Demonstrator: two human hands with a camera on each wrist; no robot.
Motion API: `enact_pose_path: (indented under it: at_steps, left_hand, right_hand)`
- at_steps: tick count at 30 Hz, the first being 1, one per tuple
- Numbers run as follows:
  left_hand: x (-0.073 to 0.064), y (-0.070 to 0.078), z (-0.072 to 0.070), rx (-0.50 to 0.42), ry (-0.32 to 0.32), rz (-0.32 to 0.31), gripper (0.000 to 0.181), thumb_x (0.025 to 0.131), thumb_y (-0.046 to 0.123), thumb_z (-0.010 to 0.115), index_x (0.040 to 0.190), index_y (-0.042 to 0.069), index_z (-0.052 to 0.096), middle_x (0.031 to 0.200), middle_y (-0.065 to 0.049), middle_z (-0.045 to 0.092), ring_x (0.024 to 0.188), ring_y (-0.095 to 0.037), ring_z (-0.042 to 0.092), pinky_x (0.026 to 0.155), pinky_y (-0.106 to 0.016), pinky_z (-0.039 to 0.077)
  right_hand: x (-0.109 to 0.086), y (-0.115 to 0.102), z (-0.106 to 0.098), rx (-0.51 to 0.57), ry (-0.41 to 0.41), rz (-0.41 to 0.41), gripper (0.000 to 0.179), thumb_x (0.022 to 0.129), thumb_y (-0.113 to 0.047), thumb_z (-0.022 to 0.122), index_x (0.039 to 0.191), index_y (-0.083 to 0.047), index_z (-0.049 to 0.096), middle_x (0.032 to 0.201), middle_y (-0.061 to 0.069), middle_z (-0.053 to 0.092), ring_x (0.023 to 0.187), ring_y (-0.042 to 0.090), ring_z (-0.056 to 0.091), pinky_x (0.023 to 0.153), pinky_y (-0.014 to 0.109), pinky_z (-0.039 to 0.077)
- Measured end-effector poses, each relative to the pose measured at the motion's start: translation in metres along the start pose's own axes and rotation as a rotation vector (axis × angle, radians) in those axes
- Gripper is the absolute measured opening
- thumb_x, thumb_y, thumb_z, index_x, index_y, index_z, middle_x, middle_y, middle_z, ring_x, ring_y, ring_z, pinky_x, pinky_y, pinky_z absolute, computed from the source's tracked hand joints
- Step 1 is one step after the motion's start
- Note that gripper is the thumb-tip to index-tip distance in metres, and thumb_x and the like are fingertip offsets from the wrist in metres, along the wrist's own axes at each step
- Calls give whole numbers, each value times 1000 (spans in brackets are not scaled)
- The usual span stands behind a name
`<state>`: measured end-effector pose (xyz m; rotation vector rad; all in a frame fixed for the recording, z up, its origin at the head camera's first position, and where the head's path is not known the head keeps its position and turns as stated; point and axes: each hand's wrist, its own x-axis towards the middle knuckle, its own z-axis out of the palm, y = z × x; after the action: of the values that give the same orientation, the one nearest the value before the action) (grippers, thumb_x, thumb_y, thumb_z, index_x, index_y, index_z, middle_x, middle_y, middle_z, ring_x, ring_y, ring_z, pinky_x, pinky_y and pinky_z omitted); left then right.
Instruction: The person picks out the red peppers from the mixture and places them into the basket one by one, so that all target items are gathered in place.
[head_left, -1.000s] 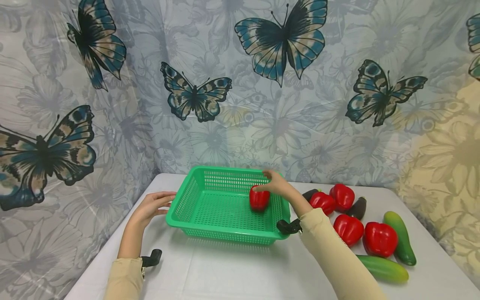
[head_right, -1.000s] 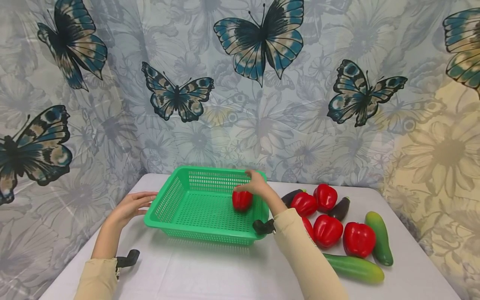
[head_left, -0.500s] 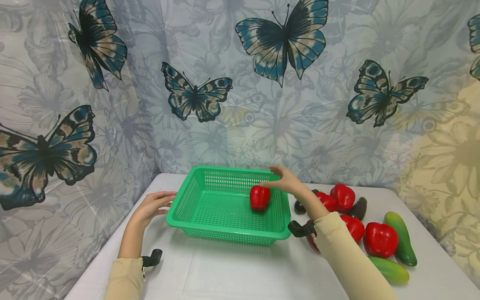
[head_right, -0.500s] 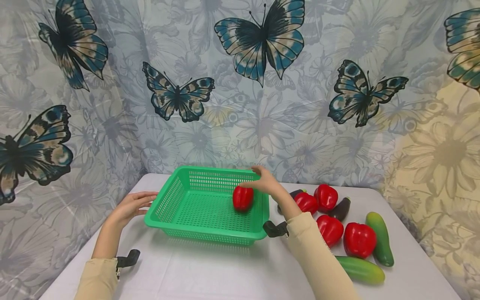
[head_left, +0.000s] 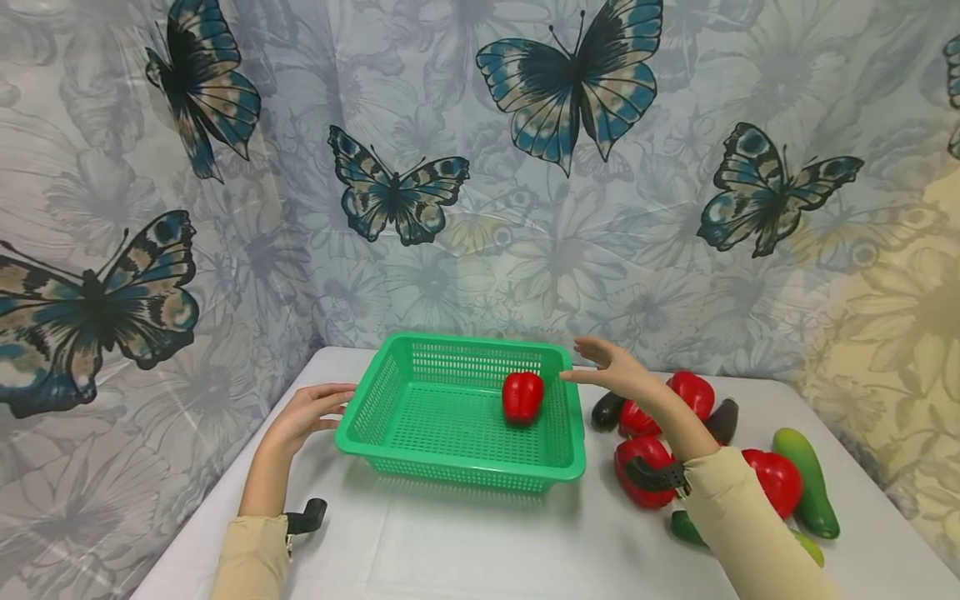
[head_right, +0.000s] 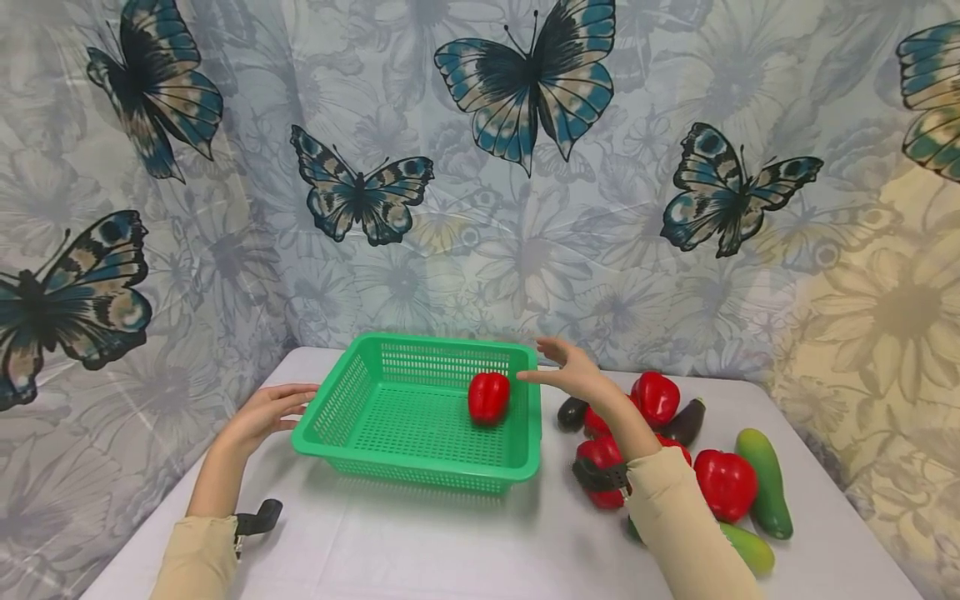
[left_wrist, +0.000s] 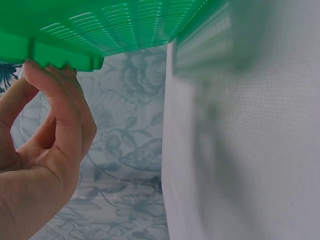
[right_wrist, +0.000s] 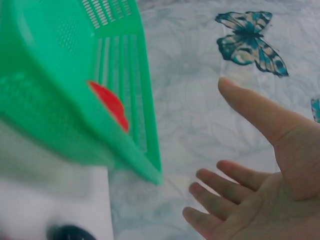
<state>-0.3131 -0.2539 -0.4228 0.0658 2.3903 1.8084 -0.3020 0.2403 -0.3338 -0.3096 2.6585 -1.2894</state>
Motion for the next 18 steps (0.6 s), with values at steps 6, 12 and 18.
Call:
enact_pose_path:
  at_steps: [6,12,18]
  left_hand:
    - [1,-1,1,-5,-2,2,56,96,35,63,137,-1,53,114,5,64,93,-11,62,81,-29,55]
    - [1,-1,1,0,-1,-3,56,96,35,63,137,-1,53,117,2,63,95,-12,61,81,-30,55]
    - [2,-1,1,-9,-3,0,55,95,35,63,137,-1,54,115,3,63,96,-13,61,82,-31,55]
  right_hand:
    - [-20,14,-17,-30,2,-3,89,89,-44,69,155,-8,21,159,20,26,147,44,22,112,65,28]
    - [-37,25,-31,-31,-1,-7,85,91,-41,67,156,-10,22,158,21,28,145,44,25,109,64,32]
    - [-54,40,-45,-36,-4,11,84,92,-42,65,156,-11,20,159,20,27,143,50,24,108,66,32]
